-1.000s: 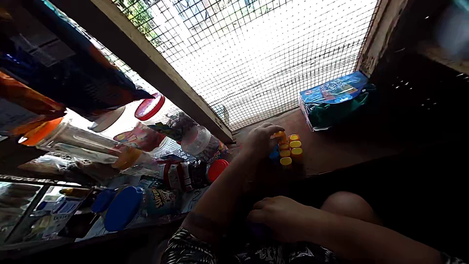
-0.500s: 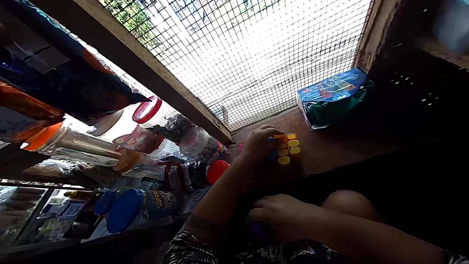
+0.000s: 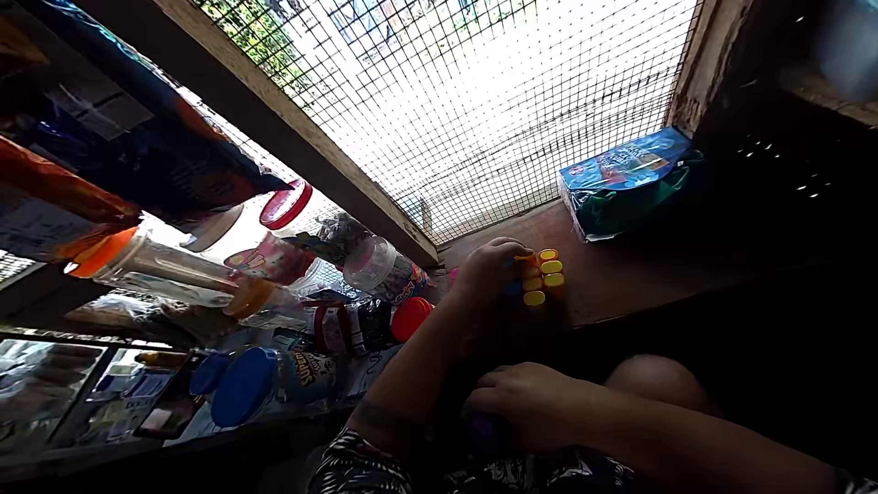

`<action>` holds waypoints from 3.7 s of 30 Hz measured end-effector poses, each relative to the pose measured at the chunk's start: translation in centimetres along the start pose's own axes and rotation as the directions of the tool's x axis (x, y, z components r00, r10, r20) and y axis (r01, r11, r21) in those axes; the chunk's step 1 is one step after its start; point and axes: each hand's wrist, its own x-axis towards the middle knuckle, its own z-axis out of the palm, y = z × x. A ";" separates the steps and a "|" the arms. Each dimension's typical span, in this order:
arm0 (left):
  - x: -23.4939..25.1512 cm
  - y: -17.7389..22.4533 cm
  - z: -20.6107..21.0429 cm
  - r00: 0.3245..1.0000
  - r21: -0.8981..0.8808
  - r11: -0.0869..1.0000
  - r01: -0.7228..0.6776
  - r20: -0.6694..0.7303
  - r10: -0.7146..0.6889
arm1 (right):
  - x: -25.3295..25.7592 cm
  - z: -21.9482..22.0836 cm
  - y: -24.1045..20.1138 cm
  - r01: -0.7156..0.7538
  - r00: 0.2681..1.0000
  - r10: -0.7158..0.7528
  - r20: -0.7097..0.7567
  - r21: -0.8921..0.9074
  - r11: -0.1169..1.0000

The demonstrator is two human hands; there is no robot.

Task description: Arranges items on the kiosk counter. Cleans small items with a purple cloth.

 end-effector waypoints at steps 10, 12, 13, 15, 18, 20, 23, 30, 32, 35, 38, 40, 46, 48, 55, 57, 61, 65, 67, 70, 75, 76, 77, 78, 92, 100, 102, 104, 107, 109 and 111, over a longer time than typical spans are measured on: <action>-0.7 0.9 -0.8 0.966 0.073 0.983 0.171 0.183 -0.182 | 0.0 -0.2 0.1 -0.015 1.000 0.016 0.023 -0.013 1.000; -0.8 0.7 -1.1 0.966 0.071 0.984 0.161 0.193 -0.172 | 0.1 -0.2 0.1 -0.026 0.999 0.027 0.036 -0.016 1.000; -0.9 0.5 -1.0 0.979 0.070 0.990 0.122 0.158 -0.132 | 0.1 -0.3 0.1 -0.030 0.999 0.031 0.042 -0.017 0.999; -1.1 0.2 -0.7 0.998 0.084 0.996 0.010 0.056 -0.014 | 0.1 -0.2 0.1 -0.027 0.999 0.027 0.041 -0.019 0.999; -1.1 0.7 -1.1 0.997 0.158 0.986 -0.051 0.058 0.042 | 0.1 -0.1 0.1 -0.016 0.999 0.016 0.030 -0.017 1.000; -0.8 1.2 -1.4 0.993 0.229 0.971 -0.065 0.112 0.040 | 0.2 0.0 0.1 -0.009 1.000 0.009 0.027 -0.015 1.000; -0.2 2.0 -1.7 0.982 0.301 0.953 -0.043 0.188 -0.015 | 0.3 0.0 0.1 -0.007 0.999 0.008 0.031 -0.009 1.000; 1.2 3.3 -2.8 0.929 0.307 0.952 0.004 0.350 -0.117 | 0.4 0.1 0.2 -0.002 1.000 0.002 0.030 -0.014 1.000; 1.4 3.6 -3.0 0.920 0.319 0.948 -0.004 0.372 -0.121 | 0.4 0.0 0.2 -0.002 0.999 0.002 0.032 -0.011 1.000; 1.6 3.7 -3.0 0.908 0.337 0.941 -0.010 0.398 -0.132 | 0.3 0.0 0.2 -0.003 0.999 0.003 0.034 -0.011 1.000; 2.0 3.6 -3.0 0.891 0.328 0.944 -0.031 0.438 -0.122 | 0.2 -0.1 0.2 -0.008 0.999 0.009 0.037 -0.012 1.000; 2.0 3.5 -2.7 0.904 0.292 0.955 -0.055 0.420 -0.076 | 0.2 -0.1 0.2 -0.003 0.999 0.004 0.041 -0.009 1.000; 1.4 3.2 -2.1 0.936 0.194 0.980 -0.034 0.350 -0.037 | 0.0 0.1 0.4 0.024 1.000 -0.024 0.008 -0.019 1.000; 1.2 3.1 -2.0 0.938 0.198 0.979 -0.042 0.344 -0.029 | 0.0 0.1 0.4 0.019 1.000 -0.019 0.016 -0.017 1.000; 1.2 3.0 -1.8 0.940 0.224 0.972 -0.072 0.341 -0.009 | 0.0 0.0 0.3 0.015 1.000 -0.015 0.007 -0.005 1.000; 1.2 3.2 -1.8 0.940 0.231 0.972 -0.051 0.341 -0.032 | 0.0 0.0 0.3 0.009 1.000 -0.009 0.008 0.002 1.000; 1.2 3.7 -2.0 0.936 0.239 0.971 -0.023 0.345 -0.063 | -0.1 0.1 0.4 0.016 1.000 -0.016 0.006 0.002 1.000; 1.2 4.1 -2.5 0.934 0.222 0.975 0.012 0.344 -0.090 | -0.1 0.0 0.4 0.007 1.000 -0.008 0.014 0.016 1.000; 1.0 4.3 -3.1 0.944 0.194 0.981 0.022 0.318 -0.084 | -0.1 -0.1 0.4 -0.011 1.000 0.011 0.026 0.027 1.000; -0.1 5.0 -4.9 0.978 0.159 0.986 0.041 0.194 -0.072 | -0.1 -0.3 0.3 -0.042 0.999 0.041 0.030 0.028 0.999; -6.6 6.7 -10.1 0.979 0.029 0.997 0.077 -0.191 -0.070 | -0.3 -0.2 0.1 -0.090 0.992 0.097 -0.075 0.092 0.992; -8.4 6.7 -10.7 0.958 -0.011 0.997 0.080 -0.275 -0.080 | -0.4 -0.2 0.1 -0.091 0.985 0.110 -0.136 0.141 0.986; -10.2 6.8 -11.1 0.927 -0.060 0.994 0.091 -0.359 -0.106 | -0.6 -0.1 0.1 -0.083 0.969 0.127 -0.211 0.204 0.975; -11.9 7.0 -11.3 0.888 -0.126 0.984 0.126 -0.428 -0.169 | -0.7 0.2 0.3 -0.054 0.942 0.141 -0.304 0.276 0.960; -18.1 7.3 -3.2 0.857 -0.496 0.847 0.191 -0.335 -0.390 | 0.6 3.3 -0.4 0.132 0.787 0.355 -0.505 0.700 0.702; -19.8 7.1 -3.5 0.813 -0.498 0.855 0.146 -0.433 -0.391 | 1.1 3.8 -0.8 0.056 0.851 0.262 -0.455 0.575 0.816; -20.0 7.2 -2.1 0.830 -0.517 0.842 0.151 -0.396 -0.392 | 1.2 4.4 -0.7 0.061 0.815 0.297 -0.497 0.584 0.810; -20.2 7.4 -0.8 0.847 -0.534 0.828 0.172 -0.348 -0.400 | 1.4 4.8 -0.4 0.076 0.771 0.306 -0.559 0.558 0.826; -20.4 7.5 -0.1 0.859 -0.572 0.803 0.166 -0.317 -0.403 | 1.6 5.0 -0.3 0.085 0.682 0.326 -0.655 0.514 0.854; -20.4 7.6 0.0 0.869 -0.595 0.788 0.159 -0.295 -0.398 | 1.7 5.1 -0.3 0.088 0.644 0.329 -0.691 0.494 0.865; -20.5 7.8 0.1 0.871 -0.619 0.771 0.148 -0.287 -0.398 | 1.7 5.2 -0.4 0.082 0.663 0.355 -0.659 0.535 0.841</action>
